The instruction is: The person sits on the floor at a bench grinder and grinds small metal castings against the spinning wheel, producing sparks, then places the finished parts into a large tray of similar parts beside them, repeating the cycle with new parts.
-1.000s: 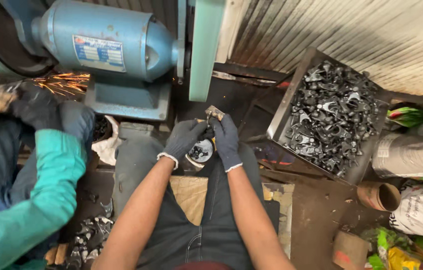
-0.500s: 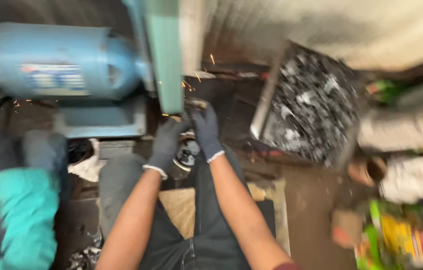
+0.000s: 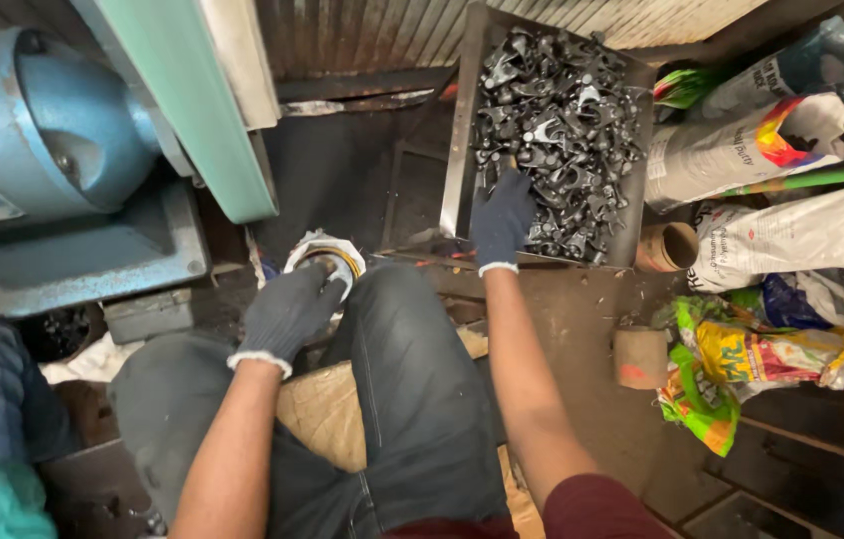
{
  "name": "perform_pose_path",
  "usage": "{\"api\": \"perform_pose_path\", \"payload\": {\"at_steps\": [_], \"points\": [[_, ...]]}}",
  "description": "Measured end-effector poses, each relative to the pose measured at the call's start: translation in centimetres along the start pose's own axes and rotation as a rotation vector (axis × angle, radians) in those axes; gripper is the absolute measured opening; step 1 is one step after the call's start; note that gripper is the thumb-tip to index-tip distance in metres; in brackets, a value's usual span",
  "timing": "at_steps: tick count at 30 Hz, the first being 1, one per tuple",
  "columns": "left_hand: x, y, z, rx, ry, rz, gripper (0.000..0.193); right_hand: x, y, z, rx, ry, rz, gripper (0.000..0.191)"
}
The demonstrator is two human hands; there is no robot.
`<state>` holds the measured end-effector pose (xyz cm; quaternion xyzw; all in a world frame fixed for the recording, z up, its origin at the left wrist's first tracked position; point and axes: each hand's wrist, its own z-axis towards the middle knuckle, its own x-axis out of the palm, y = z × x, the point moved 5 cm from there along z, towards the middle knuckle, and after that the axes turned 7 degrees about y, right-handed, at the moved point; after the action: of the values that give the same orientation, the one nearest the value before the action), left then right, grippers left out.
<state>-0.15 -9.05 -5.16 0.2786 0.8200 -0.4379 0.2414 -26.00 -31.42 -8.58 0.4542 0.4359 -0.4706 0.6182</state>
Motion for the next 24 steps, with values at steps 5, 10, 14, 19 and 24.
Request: {"api": "perform_pose_path", "payload": {"at_steps": [5, 10, 14, 19, 24], "points": [[0.0, 0.1, 0.2, 0.151, -0.125, 0.051, 0.038, -0.1, -0.2, -0.4, 0.104, -0.126, 0.332, 0.047], [-0.1, 0.4, -2.4, 0.299, -0.270, -0.019, 0.031, -2.0, 1.3, -2.6, -0.005, -0.226, 1.025, 0.046], [0.0, 0.2, -3.7, 0.291, -0.242, -0.132, 0.040, -3.2, 5.9, -7.1, -0.054, 0.151, 1.545, 0.056], [0.2, 0.7, -5.7, 0.389, -0.283, -0.210, 0.062, -4.0, 12.9, -15.9, -0.330, 0.547, 0.945, 0.078], [1.0, 1.1, -7.2, 0.319, -0.422, -0.671, 0.052, -4.8, 13.6, -18.5, -0.217, 0.391, 1.531, 0.054]]}}
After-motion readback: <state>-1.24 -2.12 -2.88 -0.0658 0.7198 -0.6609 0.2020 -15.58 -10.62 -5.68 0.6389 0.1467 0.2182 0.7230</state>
